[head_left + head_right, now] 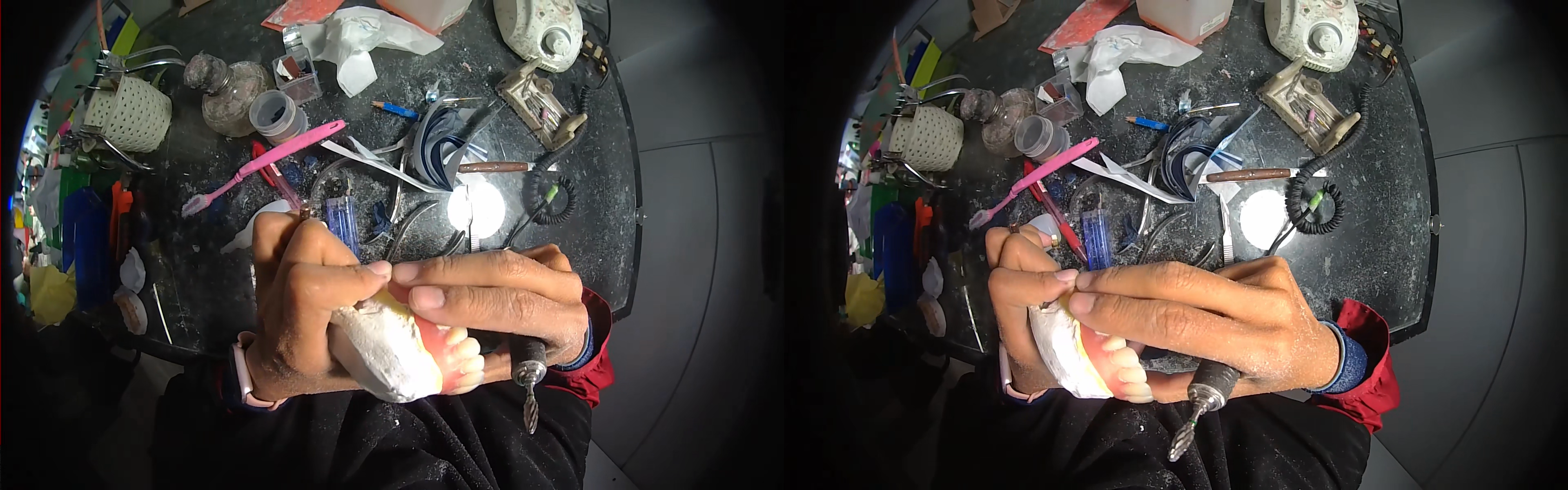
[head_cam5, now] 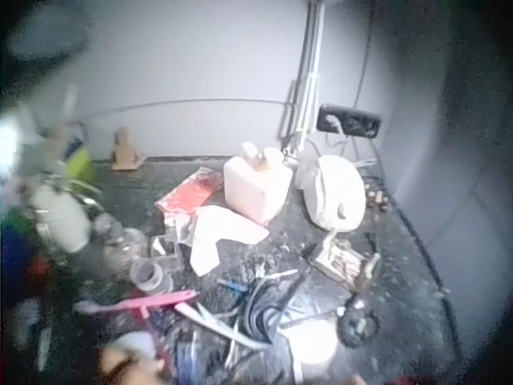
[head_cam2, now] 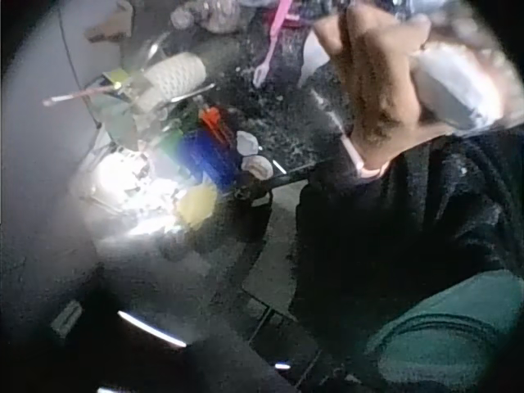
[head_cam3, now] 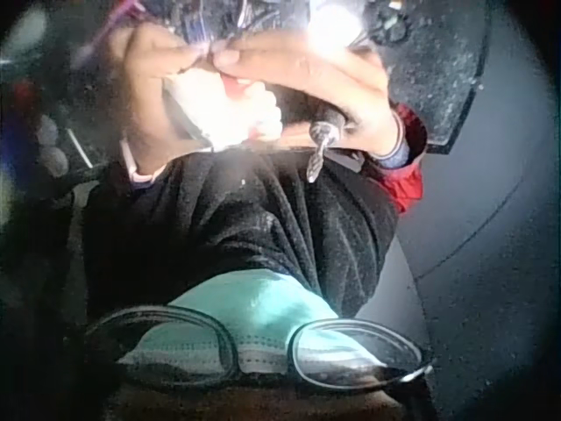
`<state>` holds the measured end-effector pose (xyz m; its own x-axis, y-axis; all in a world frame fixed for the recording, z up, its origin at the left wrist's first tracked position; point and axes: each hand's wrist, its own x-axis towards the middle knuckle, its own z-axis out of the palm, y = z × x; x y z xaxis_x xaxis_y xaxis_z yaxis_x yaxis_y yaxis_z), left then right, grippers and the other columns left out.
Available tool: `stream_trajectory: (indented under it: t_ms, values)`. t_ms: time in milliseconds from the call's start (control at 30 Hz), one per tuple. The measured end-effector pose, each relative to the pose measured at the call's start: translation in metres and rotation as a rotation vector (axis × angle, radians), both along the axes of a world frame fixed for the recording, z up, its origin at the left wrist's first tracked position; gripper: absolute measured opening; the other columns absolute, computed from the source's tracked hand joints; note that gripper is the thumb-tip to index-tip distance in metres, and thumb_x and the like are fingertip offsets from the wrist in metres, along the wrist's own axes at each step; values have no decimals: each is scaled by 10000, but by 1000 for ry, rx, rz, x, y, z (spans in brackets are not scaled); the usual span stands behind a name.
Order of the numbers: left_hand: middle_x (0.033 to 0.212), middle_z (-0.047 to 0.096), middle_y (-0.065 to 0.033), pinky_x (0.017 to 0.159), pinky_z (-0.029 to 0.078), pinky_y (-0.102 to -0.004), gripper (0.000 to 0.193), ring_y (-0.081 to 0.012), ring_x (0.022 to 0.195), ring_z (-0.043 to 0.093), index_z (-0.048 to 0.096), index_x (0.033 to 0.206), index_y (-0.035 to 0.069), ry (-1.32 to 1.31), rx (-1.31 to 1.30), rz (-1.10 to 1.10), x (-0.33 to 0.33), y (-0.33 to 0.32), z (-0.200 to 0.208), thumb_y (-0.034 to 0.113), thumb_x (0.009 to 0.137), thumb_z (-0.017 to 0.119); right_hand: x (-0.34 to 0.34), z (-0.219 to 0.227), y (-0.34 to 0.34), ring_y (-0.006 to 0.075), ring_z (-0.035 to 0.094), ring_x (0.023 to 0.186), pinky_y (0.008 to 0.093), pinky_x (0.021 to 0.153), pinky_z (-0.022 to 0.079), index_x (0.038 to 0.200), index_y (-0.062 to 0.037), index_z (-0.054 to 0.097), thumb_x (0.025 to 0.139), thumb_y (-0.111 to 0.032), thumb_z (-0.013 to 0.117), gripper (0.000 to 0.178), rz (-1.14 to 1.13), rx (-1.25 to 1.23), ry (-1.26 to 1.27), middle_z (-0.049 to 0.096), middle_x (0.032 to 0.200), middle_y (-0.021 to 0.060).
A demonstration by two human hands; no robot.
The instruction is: The person grinds a denture using a rotary tool and then fits the denture onto a plaster dental model by hand.
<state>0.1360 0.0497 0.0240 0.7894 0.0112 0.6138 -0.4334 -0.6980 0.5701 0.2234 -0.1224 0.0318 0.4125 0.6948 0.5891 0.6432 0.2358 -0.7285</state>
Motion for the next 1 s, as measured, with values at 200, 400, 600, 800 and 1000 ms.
stream_trajectory:
  t_ms: [200, 400, 600, 800, 1000]
  values:
    - [699, 449, 1, 652, 311, -334, 559, -168, 663, 396, 499, 960, 100, 2, -6, -15, 0, 1, 1, 386, 597, 813, 0, 2, -1, 206, 675, 653, 268, 503, 575, 994, 2, 658, 648, -35, 649, 348, 8, -16, 15, 654, 962, 154]
    - [681, 461, 10, 634, 322, -327, 532, -163, 631, 400, 512, 940, 103, 2, 46, 24, -1, 1, 8, 370, 594, 816, 2, 6, -1, 223, 680, 696, 280, 529, 579, 1013, 10, 644, 653, -70, 700, 373, 37, -38, 39, 649, 984, 158]
    - [659, 488, 52, 555, 301, -279, 458, -132, 582, 399, 615, 920, 97, -17, 193, 22, -5, 14, 14, 350, 597, 820, 6, 9, -6, 256, 679, 778, 308, 614, 583, 1015, 39, 626, 651, -118, 749, 415, -21, -89, 64, 643, 999, 165]
    - [678, 500, 67, 539, 296, -270, 474, -120, 568, 400, 668, 960, 94, -98, 316, 44, -14, 20, 11, 342, 585, 815, 10, 5, -5, 258, 679, 785, 311, 620, 581, 999, 24, 637, 638, -108, 769, 406, -4, -62, 61, 656, 949, 161]
    - [755, 528, 2, 611, 365, -292, 576, -155, 662, 465, 650, 1006, 46, 158, 89, -43, -9, 20, 15, 339, 550, 843, 12, 6, -6, 252, 678, 786, 306, 627, 569, 1030, 34, 629, 608, -201, 802, 512, -50, -57, 72, 657, 935, 162]
